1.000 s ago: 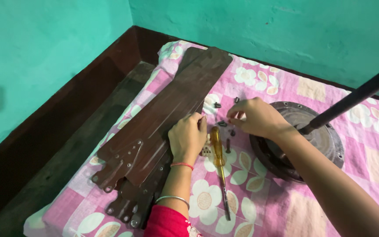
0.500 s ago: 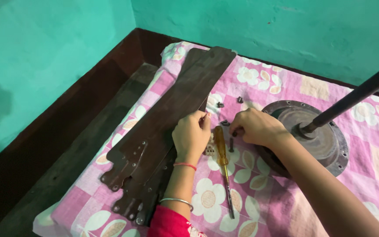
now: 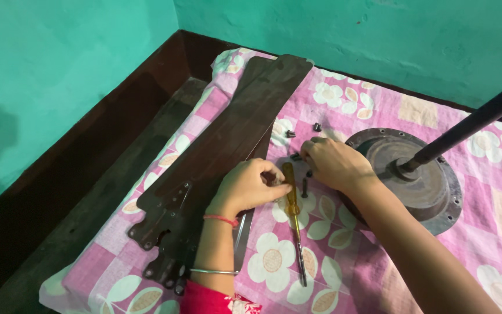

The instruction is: The person assembles a ceiling fan hub by inserting a white plastic ring and tightening it with a screwdriver. They handle screws and fan blades placed nearby on a table.

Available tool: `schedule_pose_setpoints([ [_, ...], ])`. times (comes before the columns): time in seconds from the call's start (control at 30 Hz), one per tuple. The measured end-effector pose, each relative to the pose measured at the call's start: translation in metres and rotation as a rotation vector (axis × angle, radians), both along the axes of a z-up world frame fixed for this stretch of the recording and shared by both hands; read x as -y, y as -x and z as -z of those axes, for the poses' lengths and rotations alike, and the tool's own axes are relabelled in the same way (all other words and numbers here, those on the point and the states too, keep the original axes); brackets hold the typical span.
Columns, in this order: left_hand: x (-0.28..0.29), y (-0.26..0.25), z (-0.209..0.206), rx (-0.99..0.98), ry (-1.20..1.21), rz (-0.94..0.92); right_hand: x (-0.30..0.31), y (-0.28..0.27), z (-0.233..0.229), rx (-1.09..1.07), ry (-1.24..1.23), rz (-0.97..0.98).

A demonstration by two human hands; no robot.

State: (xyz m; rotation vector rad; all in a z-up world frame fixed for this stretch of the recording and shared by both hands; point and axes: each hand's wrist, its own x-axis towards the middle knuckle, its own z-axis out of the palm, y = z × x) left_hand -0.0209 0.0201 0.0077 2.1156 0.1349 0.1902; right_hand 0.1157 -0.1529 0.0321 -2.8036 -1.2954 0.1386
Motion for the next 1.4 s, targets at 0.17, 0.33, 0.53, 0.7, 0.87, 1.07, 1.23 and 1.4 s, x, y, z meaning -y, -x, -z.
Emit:
schedule_pose_setpoints([
  [0.17,-0.002,0.0,0.01,-0.141,0.253,0.01,0.001,0.001,-0.002,0.013,-0.037,-0.032],
  [0.33,-0.003,-0.009,0.018,0.158,0.208,-0.085,-0.002,0.011,-0.007,0.036,-0.231,-0.054],
  [0.53,0.002,-0.021,0.027,0.433,0.478,-0.178,0.014,0.024,-0.017,0.129,-0.65,-0.138],
  [0.7,0.011,-0.026,0.036,0.463,0.686,-0.227,0.067,0.031,-0.03,0.228,-0.777,-0.044],
  [0.87,0.026,-0.032,0.037,0.508,0.669,-0.166,0.136,0.034,-0.029,0.359,-0.947,-0.037],
  [1.07,0.055,-0.028,0.023,0.633,0.36,-0.15,0.191,0.024,0.003,0.353,-1.078,0.123],
  [1.23,0.081,-0.026,0.016,0.544,0.259,-0.194,0.21,0.01,0.028,0.076,-1.186,0.287],
  [1.4,0.108,-0.025,0.0,0.597,0.205,-0.127,0.205,0.01,0.044,0.014,-1.331,0.323],
])
